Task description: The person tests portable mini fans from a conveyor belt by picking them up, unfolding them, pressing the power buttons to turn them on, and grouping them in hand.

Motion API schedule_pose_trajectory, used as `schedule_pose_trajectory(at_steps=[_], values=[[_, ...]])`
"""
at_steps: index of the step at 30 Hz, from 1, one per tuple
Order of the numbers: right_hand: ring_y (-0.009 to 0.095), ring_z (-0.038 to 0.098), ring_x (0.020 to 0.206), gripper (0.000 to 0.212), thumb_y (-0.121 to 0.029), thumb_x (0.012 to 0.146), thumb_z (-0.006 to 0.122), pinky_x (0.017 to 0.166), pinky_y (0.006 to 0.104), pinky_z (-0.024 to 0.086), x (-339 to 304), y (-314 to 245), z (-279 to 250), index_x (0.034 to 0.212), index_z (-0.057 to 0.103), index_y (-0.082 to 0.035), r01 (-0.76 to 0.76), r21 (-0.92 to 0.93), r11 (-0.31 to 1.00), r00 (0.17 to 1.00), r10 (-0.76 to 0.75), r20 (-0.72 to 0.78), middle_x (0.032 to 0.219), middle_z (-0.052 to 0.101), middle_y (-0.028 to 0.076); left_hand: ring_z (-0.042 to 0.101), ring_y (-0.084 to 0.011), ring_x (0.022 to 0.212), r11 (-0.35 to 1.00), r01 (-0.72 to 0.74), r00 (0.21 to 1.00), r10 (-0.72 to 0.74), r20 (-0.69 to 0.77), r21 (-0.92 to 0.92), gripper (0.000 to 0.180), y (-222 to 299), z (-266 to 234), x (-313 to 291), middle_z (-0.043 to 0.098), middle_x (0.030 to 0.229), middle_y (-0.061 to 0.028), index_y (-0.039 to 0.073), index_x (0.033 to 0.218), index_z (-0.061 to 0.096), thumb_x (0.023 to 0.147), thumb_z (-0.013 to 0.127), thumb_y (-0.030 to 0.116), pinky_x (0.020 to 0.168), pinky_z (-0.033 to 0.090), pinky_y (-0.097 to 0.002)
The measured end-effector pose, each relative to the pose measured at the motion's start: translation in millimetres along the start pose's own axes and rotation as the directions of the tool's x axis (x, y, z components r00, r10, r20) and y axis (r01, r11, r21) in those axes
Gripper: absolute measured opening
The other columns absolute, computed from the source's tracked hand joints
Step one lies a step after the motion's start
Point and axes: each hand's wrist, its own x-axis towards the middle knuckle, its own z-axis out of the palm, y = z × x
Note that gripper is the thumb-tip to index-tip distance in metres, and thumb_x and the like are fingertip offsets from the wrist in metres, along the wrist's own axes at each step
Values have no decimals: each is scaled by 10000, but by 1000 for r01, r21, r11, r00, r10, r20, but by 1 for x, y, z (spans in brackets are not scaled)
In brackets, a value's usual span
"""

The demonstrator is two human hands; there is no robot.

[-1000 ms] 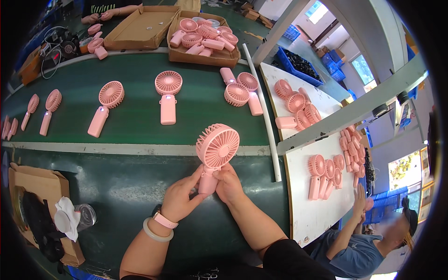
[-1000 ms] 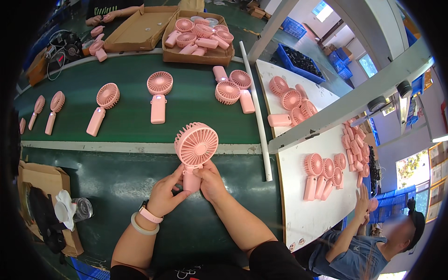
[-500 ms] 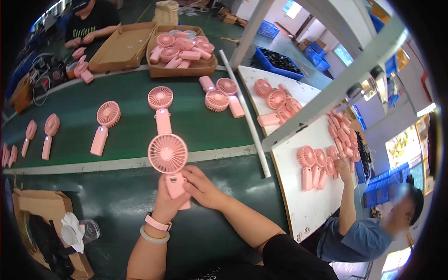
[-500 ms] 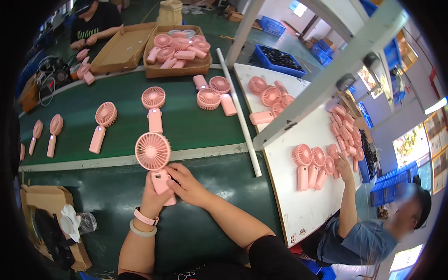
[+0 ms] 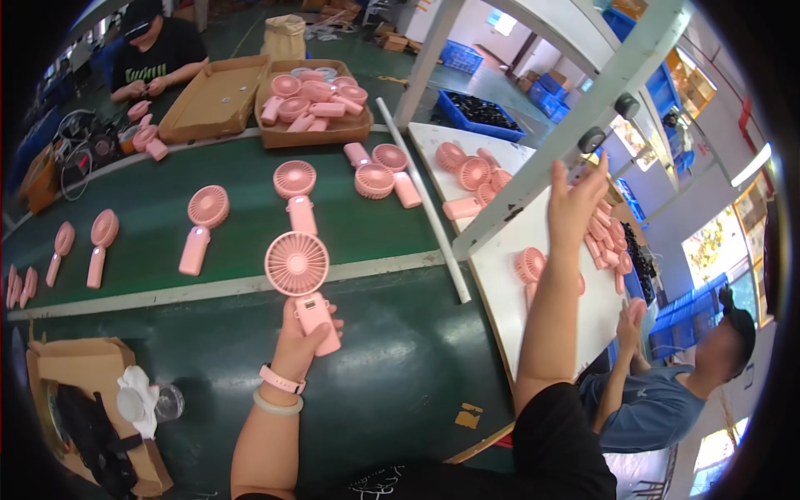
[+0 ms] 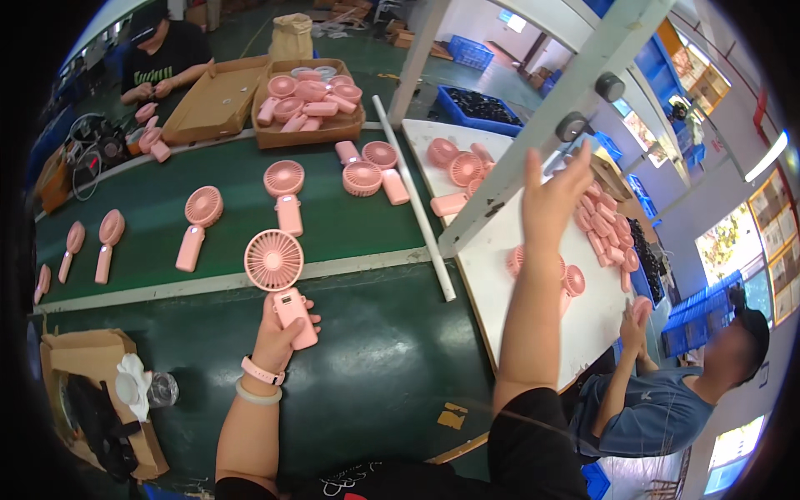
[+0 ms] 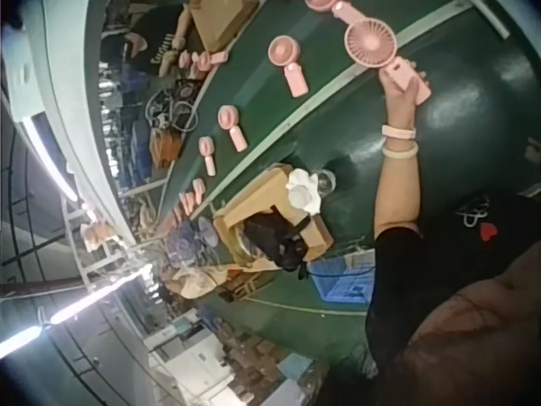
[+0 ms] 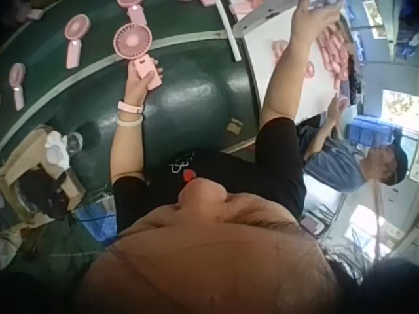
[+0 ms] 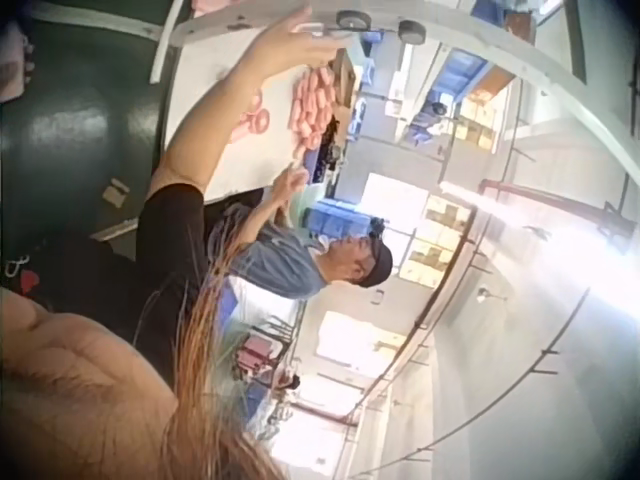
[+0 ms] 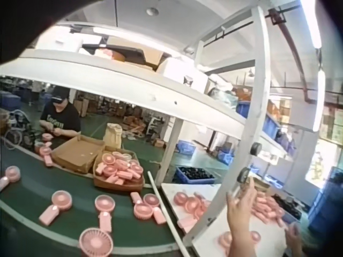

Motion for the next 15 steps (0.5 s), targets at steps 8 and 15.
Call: schedule_pose_trajectory(at_steps=[8, 15], values=[[168, 494, 648, 400, -86, 899, 381, 615, 297, 422, -17, 2, -14, 1288, 392, 4, -125, 224, 967, 979, 83, 186, 748, 509, 84, 587, -223, 921, 1000, 17, 999, -18, -36, -14, 547, 1, -2, 2, 504, 1102, -115, 82, 1250, 297, 790, 567, -42, 754, 535, -341], [265, 586, 795, 403, 67, 781, 462, 705, 320, 479, -188, -92, -19, 1173, 498, -20, -246, 602, 760, 555, -399, 730, 873, 571, 133, 593, -210, 893, 998, 58, 996, -59, -62, -19, 471, -3, -9, 4, 522, 1050, -98, 66, 1194, 361, 788, 572, -48, 760, 534, -342]])
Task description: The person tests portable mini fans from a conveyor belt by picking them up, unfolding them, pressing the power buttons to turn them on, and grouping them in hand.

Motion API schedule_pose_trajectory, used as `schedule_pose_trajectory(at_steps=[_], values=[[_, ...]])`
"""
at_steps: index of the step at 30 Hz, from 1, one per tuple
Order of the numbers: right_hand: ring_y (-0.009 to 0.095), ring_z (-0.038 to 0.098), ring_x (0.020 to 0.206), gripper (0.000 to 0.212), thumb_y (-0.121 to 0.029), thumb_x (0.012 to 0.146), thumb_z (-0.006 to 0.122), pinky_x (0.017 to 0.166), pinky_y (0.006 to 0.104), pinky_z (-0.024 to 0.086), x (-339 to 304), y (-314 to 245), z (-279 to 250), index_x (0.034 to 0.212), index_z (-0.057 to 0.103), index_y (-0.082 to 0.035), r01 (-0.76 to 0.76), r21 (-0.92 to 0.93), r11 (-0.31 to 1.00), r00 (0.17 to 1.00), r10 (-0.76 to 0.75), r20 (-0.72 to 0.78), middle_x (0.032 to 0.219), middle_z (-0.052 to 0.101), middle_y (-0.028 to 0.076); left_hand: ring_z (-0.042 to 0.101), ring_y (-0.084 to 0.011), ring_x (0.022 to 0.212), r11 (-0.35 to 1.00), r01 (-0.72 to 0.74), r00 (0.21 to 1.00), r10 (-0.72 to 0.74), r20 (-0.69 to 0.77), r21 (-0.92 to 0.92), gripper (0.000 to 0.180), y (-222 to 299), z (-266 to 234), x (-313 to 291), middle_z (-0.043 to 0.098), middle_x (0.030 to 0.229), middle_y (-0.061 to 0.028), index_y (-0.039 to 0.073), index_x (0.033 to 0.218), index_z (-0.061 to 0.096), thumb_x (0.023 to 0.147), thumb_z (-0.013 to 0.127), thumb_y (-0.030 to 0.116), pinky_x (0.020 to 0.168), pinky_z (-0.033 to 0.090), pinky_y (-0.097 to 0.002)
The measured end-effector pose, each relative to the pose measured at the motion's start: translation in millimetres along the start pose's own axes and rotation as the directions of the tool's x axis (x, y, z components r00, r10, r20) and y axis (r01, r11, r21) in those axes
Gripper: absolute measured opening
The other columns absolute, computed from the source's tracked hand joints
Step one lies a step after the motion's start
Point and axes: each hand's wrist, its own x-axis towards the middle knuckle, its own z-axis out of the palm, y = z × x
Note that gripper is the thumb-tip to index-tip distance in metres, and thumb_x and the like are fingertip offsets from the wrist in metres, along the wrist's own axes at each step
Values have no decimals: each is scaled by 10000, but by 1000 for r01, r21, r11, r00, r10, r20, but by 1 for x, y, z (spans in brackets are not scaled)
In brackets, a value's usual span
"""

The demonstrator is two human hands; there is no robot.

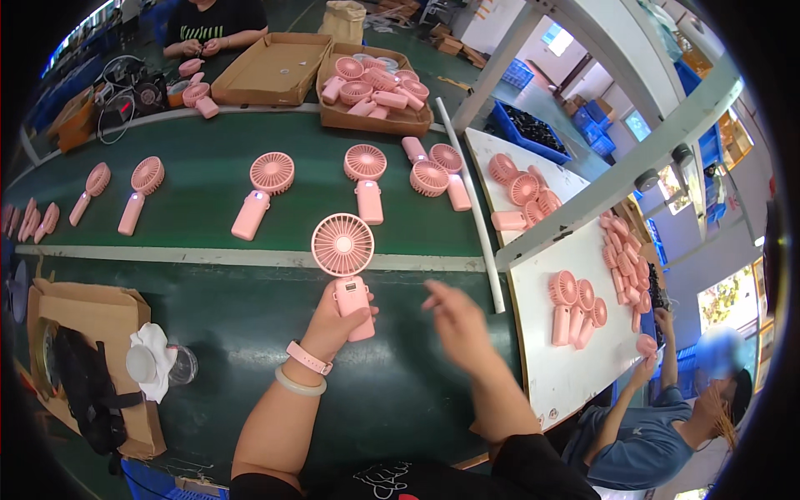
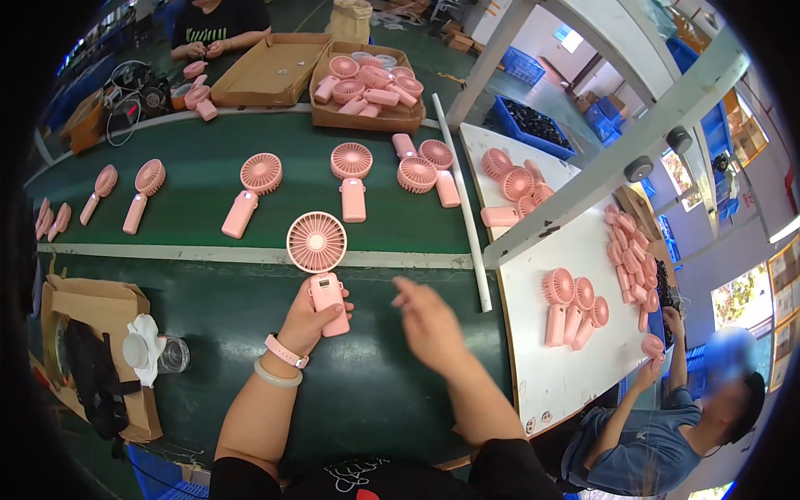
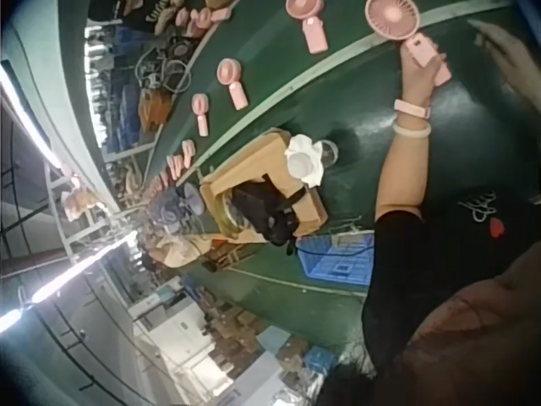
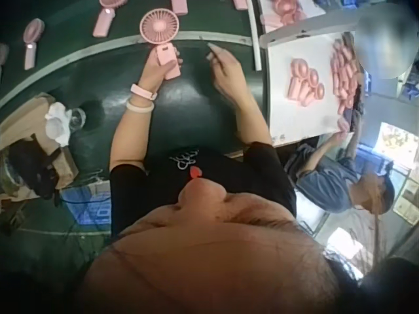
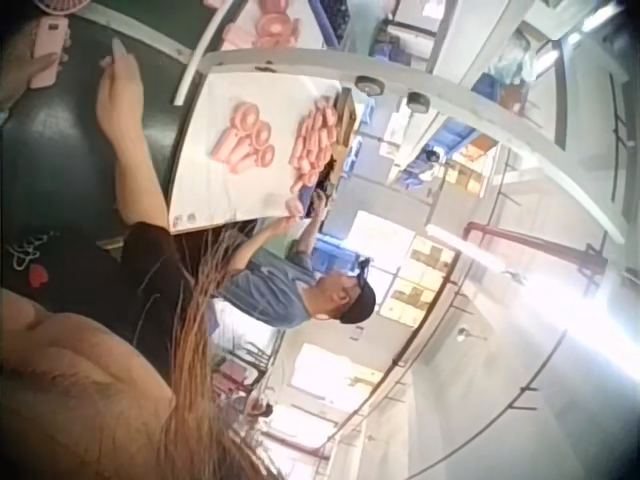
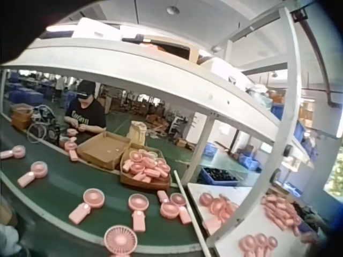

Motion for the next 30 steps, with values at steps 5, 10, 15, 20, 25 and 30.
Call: schedule_pose_trajectory(at_steps=[5, 10, 15, 20, 25, 30], values=[[268, 572, 651, 471, 50, 765, 499, 580, 335, 476, 3, -24, 40, 1205, 524, -113, -36, -195, 980, 990, 61, 125, 787, 552, 86, 586, -188, 891, 1000, -6, 1000, 7, 8, -31, 469, 2, 5, 1, 517, 1042, -91, 51, 1186, 356, 783, 571, -53, 755, 524, -321], [302, 563, 624, 451, -5, 766, 518, 540, 382, 468, 8, -30, 46, 1196, 536, -139, -21, -302, 953, 979, 81, 187, 762, 535, 94, 573, -146, 865, 998, -56, 998, 55, 24, 39, 480, -1, 6, 1, 510, 1019, -73, 37, 1192, 342, 779, 571, -53, 743, 500, -279], [299, 558, 599, 453, -8, 764, 517, 528, 383, 467, 7, -35, 43, 1197, 537, -140, -26, -323, 946, 976, 94, 196, 747, 530, 93, 543, -128, 908, 985, -125, 992, 123, 20, 118, 491, -6, 6, 1, 509, 1017, -64, 25, 1203, 335, 779, 576, -33, 773, 471, -266], [291, 554, 563, 446, -13, 759, 521, 505, 378, 466, 7, -41, 38, 1186, 547, -138, -10, -396, 918, 971, 103, 215, 723, 527, 87, 529, -139, 949, 957, -156, 987, 158, 14, 244, 499, -13, 3, 2, 514, 1047, -73, 21, 1198, 342, 774, 605, 10, 805, 455, -283], [249, 564, 536, 427, -35, 728, 540, 475, 350, 466, 9, -45, 37, 1138, 586, -144, 31, -544, 838, 972, 102, 212, 706, 538, 53, 530, -150, 959, 937, -173, 984, 177, 14, 303, 498, -11, 6, 1, 518, 1055, -81, 18, 1193, 345, 771, 610, 16, 814, 453, -293], [235, 569, 535, 424, -47, 709, 541, 469, 336, 465, 17, -49, 34, 1118, 598, -145, 65, -582, 811, 960, 109, 259, 699, 543, 47, 535, -165, 966, 920, -177, 982, 190, -2, 349, 505, -8, 7, -1, 521, 1060, -94, 14, 1195, 334, 769, 605, 7, 826, 451, -304]])
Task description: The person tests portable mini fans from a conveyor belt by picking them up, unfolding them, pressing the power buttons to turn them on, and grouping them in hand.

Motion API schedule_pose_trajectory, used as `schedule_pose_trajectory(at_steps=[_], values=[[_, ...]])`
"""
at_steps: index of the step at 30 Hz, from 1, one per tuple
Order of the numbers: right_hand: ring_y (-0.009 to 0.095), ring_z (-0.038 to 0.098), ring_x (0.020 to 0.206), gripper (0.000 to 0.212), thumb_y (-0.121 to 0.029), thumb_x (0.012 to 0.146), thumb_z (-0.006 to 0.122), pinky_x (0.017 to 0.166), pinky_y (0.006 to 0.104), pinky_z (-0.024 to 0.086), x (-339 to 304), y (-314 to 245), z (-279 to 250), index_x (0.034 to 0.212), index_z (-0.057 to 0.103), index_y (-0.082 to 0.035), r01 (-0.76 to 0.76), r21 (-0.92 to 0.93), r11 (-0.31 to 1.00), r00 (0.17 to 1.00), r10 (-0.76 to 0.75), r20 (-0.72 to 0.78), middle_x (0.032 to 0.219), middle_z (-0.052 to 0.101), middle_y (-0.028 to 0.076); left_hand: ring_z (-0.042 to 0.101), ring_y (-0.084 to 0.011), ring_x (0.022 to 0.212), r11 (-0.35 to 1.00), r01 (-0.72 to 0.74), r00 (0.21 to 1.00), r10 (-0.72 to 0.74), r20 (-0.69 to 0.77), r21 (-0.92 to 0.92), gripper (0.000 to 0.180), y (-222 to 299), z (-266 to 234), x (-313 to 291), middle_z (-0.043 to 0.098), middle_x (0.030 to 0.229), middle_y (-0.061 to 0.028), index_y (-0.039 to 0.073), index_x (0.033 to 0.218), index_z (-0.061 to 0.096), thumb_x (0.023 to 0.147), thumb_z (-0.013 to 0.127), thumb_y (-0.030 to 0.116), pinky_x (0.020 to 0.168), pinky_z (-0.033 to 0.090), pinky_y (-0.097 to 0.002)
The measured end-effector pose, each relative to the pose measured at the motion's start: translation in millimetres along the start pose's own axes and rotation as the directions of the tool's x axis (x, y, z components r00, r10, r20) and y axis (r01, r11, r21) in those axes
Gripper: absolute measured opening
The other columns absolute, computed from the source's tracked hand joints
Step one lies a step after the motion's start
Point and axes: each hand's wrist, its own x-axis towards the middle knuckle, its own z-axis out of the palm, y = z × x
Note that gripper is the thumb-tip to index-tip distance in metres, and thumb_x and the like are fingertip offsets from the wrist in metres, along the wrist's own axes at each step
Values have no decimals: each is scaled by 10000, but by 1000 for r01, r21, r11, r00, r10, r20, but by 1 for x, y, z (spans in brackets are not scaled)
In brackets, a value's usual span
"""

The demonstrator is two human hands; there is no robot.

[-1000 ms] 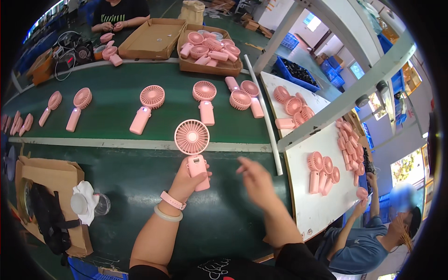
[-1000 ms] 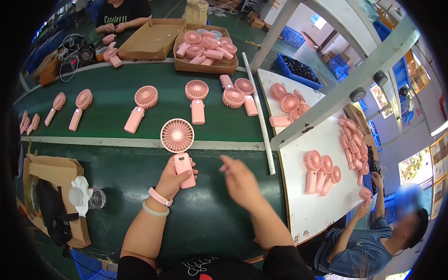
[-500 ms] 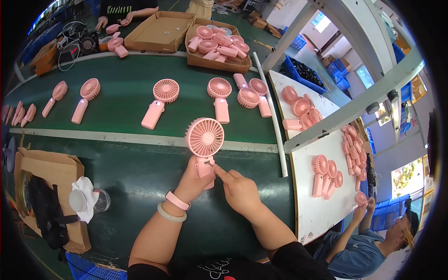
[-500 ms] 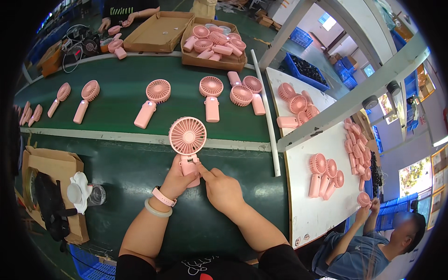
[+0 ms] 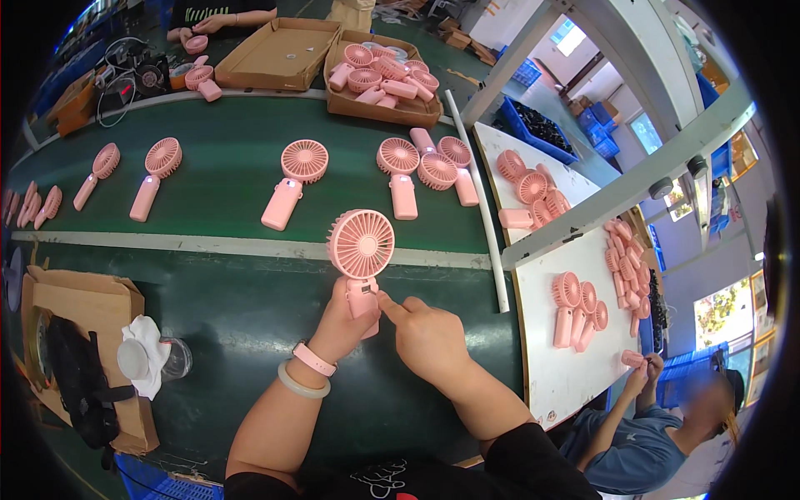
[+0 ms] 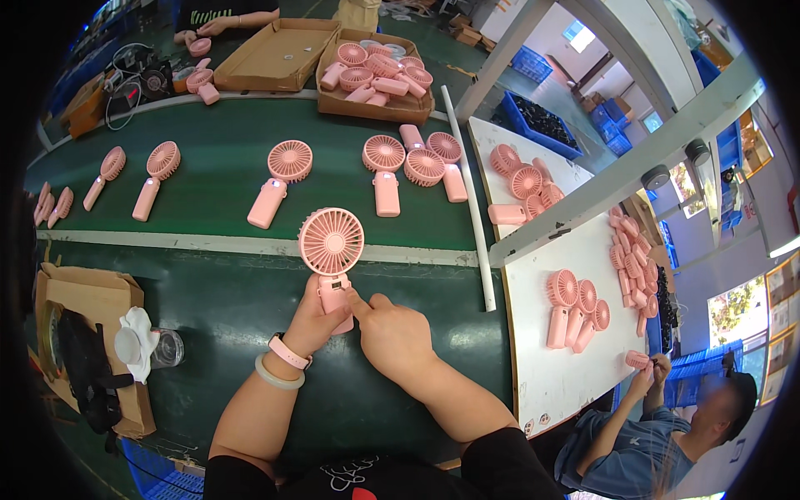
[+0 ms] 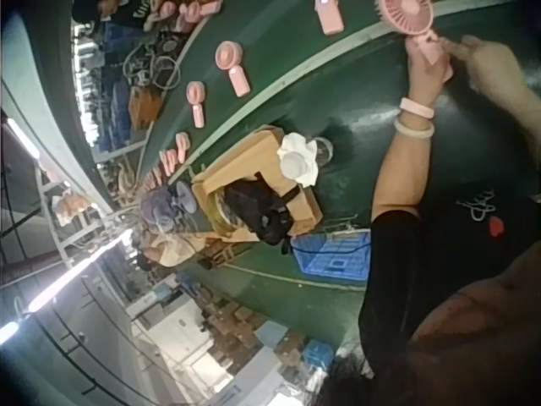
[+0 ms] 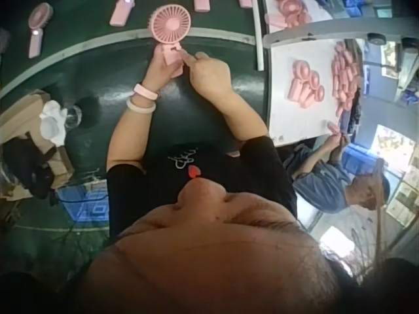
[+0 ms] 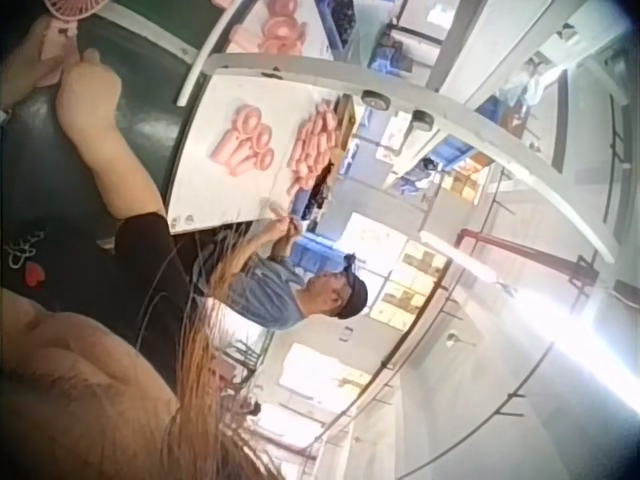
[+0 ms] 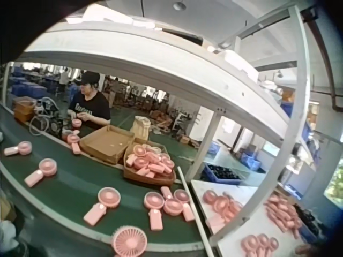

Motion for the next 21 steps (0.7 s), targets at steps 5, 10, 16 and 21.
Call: schedule_pose_trajectory(at_steps=[5, 10, 16, 21], values=[[230, 567, 533, 444, -43, 683, 545, 468, 324, 462, 3, -2, -4, 1115, 599, -132, 32, -31, 999, 999, -32, 14, 689, 541, 49, 530, -175, 975, 1000, 20, 1000, -20, 11, -6, 507, -1, 1, 0, 515, 1069, -98, 14, 1194, 326, 764, 595, -5, 832, 449, -307], [211, 570, 534, 463, -47, 655, 560, 467, 314, 459, 5, -9, -7, 1114, 595, -94, 72, -88, 994, 997, -73, -1, 677, 530, 45, 520, -182, 988, 1000, 17, 1000, -16, 11, -9, 507, -2, -1, 0, 505, 1081, -106, 14, 1193, 322, 758, 581, -19, 836, 448, -311], [210, 575, 536, 477, -55, 662, 571, 465, 319, 459, 8, -6, -5, 1137, 577, -90, 99, -95, 991, 995, -98, 22, 692, 529, 53, 516, -178, 987, 1000, 20, 1000, -20, 14, 7, 495, -6, -3, 2, 503, 1069, -105, 18, 1179, 333, 752, 579, -26, 829, 448, -305], [296, 596, 680, 462, -66, 750, 539, 584, 392, 476, 18, 18, -7, 1209, 488, -64, 114, 165, 980, 976, -141, 163, 794, 557, 125, 563, -155, 883, 936, 169, 985, -166, 36, -309, 430, 7, -4, 4, 505, 1027, -87, 34, 1138, 366, 763, 562, -41, 742, 508, -297]])
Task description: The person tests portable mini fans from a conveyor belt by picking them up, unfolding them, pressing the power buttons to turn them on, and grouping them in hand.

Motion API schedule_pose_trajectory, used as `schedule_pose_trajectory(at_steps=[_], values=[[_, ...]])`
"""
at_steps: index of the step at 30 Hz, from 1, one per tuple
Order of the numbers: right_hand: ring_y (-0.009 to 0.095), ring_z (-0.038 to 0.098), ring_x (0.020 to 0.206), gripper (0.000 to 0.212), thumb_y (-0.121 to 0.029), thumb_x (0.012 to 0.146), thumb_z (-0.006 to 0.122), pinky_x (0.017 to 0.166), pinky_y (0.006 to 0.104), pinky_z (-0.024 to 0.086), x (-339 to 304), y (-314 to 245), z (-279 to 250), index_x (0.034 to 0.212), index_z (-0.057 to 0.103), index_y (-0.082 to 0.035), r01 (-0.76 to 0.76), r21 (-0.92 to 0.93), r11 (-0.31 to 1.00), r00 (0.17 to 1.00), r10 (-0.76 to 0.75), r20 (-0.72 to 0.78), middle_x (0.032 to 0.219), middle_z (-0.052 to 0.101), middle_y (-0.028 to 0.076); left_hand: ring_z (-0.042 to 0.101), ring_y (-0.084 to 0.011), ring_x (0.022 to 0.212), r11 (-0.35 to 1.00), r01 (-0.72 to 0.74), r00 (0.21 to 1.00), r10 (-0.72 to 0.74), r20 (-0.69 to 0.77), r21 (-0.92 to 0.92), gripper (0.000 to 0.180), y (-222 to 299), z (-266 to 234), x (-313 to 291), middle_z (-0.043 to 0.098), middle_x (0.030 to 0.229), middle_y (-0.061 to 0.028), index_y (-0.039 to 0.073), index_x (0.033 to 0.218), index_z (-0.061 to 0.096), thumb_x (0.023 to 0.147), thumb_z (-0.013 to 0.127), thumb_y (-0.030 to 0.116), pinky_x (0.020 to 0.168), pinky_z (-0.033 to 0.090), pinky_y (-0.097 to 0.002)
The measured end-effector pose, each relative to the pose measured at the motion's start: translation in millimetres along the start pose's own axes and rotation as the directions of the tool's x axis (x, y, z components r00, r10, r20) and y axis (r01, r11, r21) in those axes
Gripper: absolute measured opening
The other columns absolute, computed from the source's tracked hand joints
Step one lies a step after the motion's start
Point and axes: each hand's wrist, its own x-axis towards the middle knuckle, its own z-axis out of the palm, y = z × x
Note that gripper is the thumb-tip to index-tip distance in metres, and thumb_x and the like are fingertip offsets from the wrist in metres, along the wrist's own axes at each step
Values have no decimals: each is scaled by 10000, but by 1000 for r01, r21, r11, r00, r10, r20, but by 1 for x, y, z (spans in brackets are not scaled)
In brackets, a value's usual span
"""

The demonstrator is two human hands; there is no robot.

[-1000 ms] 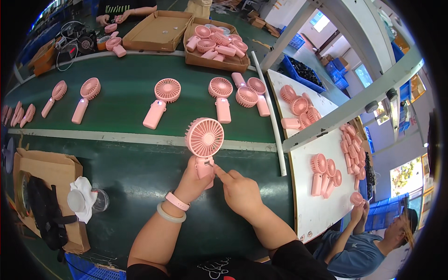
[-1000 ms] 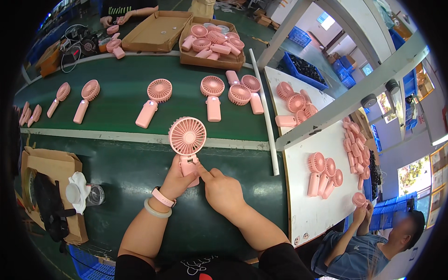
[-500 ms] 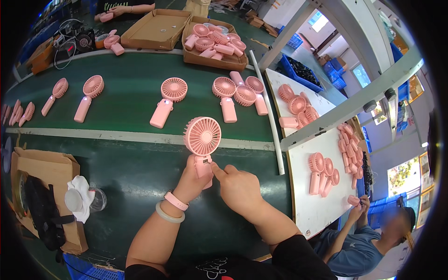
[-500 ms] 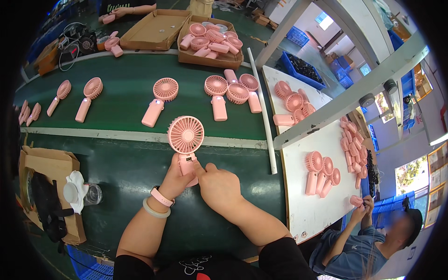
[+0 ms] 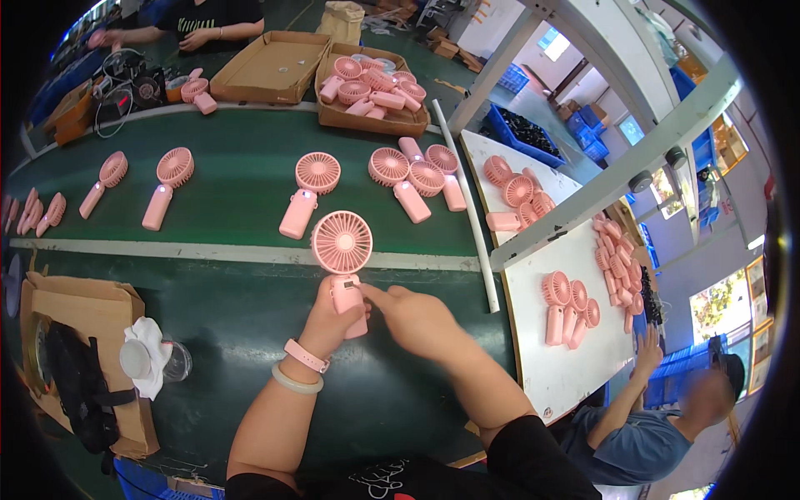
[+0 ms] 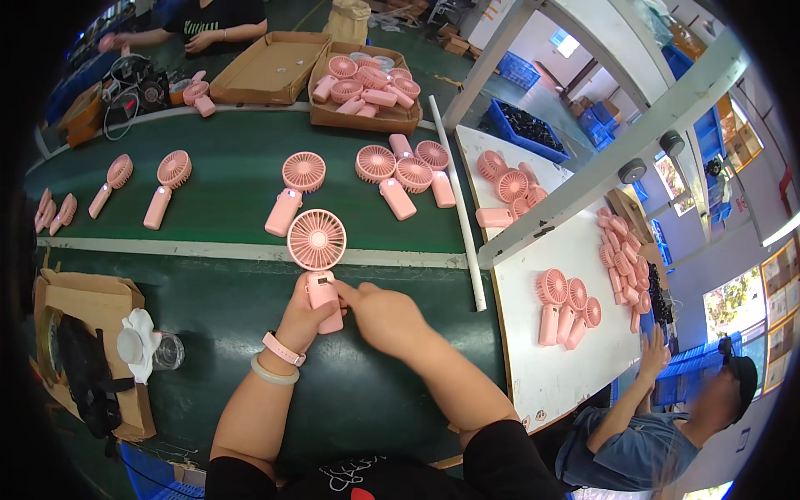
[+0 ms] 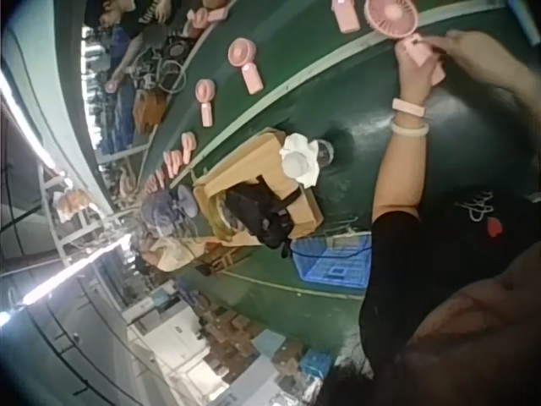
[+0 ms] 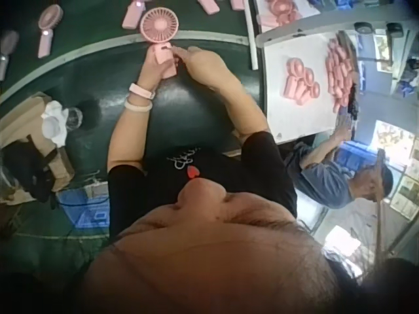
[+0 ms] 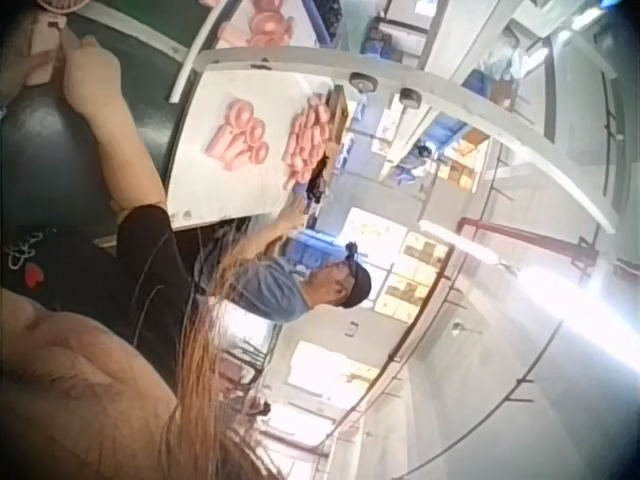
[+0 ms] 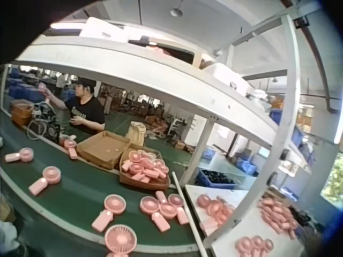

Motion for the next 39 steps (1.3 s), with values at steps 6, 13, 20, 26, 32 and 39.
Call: schedule_pose_trajectory(at_steps=[6, 13, 20, 26, 32, 39], values=[[114, 507, 684, 261, -19, 819, 510, 613, 249, 412, -31, 73, -87, 1079, 529, -32, 85, 698, 711, 706, 451, -546, 792, 521, 25, 571, -155, 853, 998, -46, 999, 45, -10, -32, 391, 1, 2, -3, 528, 1024, -84, 34, 1201, 356, 847, 521, 39, 718, 520, -299], [90, 467, 613, 217, -129, 908, 486, 425, 170, 302, -51, 122, -158, 1096, 406, -55, 441, 776, 451, 458, 630, -627, 861, 531, 55, 575, -176, 908, 972, -236, 970, 236, 55, -13, 402, -4, 3, -6, 543, 1051, -110, 9, 1220, 343, 861, 514, 68, 814, 478, -315], [117, 552, 693, 245, -64, 880, 488, 552, 208, 432, -48, 145, -125, 1113, 428, -19, 486, 844, 226, 550, 672, -497, 858, 578, 61, 575, -185, 931, 958, -275, 961, 272, -48, -80, 426, 0, 2, -3, 531, 1083, -105, 18, 1236, 342, 853, 525, 51, 830, 476, -322], [86, 506, 610, 247, -46, 831, 540, 518, 194, 402, -18, 121, -36, 1071, 485, -49, 215, 968, 130, 703, 667, -246, 775, 548, 15, 564, -185, 952, 942, -329, 944, 327, -48, -62, 441, -3, -2, -4, 528, 1091, -102, 20, 1237, 343, 834, 522, 12, 847, 466, -325], [140, 562, 737, 125, -22, 820, 555, 654, 251, 458, 22, 102, 85, 942, 567, -44, -54, 812, 581, 880, 412, -236, 817, 580, 30, 559, -183, 961, 951, -291, 955, 281, -98, -105, 429, 3, 0, -1, 528, 1090, -102, 24, 1238, 344, 852, 529, 42, 854, 463, -327], [334, 498, 948, 279, 19, 724, 561, 831, 392, 395, 104, 51, 84, 995, 561, -50, 135, 453, 881, 887, 96, -451, 993, 551, 139, 558, -187, 947, 940, -308, 948, 291, -129, -146, 445, 4, -5, 0, 525, 1084, -105, 28, 1253, 333, 860, 537, 70, 847, 466, -328]])
